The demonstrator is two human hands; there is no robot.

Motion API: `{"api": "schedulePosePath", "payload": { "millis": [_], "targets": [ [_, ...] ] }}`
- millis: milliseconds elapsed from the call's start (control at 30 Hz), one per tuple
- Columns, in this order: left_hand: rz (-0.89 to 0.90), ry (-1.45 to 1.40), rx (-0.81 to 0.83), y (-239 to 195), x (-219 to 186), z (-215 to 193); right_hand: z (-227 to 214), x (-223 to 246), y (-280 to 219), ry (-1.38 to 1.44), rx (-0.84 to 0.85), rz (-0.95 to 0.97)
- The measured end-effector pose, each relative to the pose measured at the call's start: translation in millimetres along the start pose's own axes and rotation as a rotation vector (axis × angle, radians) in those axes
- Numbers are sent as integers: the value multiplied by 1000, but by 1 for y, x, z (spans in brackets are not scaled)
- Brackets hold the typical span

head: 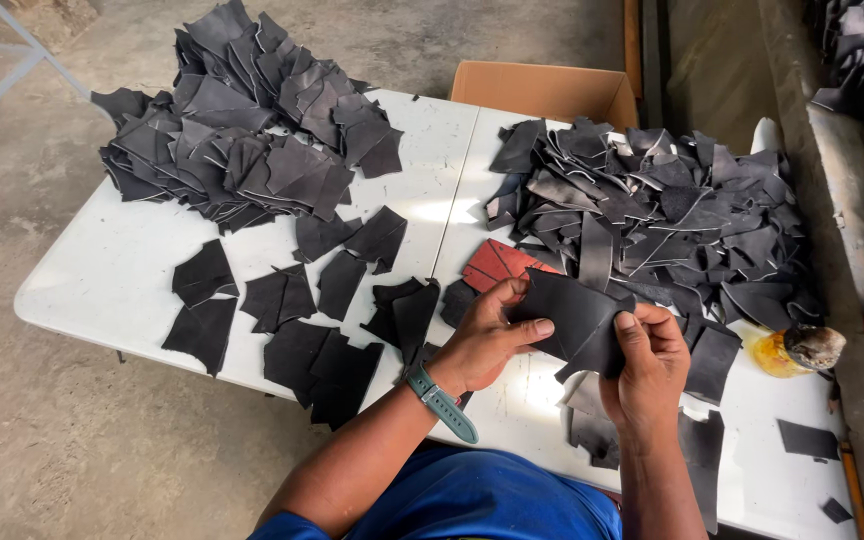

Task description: The person sits at a white table outdoors and assembles small black rubber pieces. They pick up two pieces, align them, and press them together on a wooden board. The person occasionally uses a red sanding block to rub the edges of the rubber pieces before joining them. The assembled parts are placed into a pile on the table.

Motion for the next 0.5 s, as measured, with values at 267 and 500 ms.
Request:
{"api": "schedulePosePath", "payload": {
  "millis": [267, 500],
  "targets": [
    [478, 1001, -776, -3, -174, -176, 19, -4, -10, -303, 177, 77],
    [75, 1181, -1106, 11, -227, -337, -4, -25, -18, -476, 215, 81]
  ]
}}
Point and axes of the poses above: each hand's wrist, its own y-axis towards the middle knuckle, its own z-axis out of the palm, x = y × z, the point moved 9 cm from there along y, towards the middle knuckle, and after that the axes turned 9 degrees about -z, right-handed, at the moved point
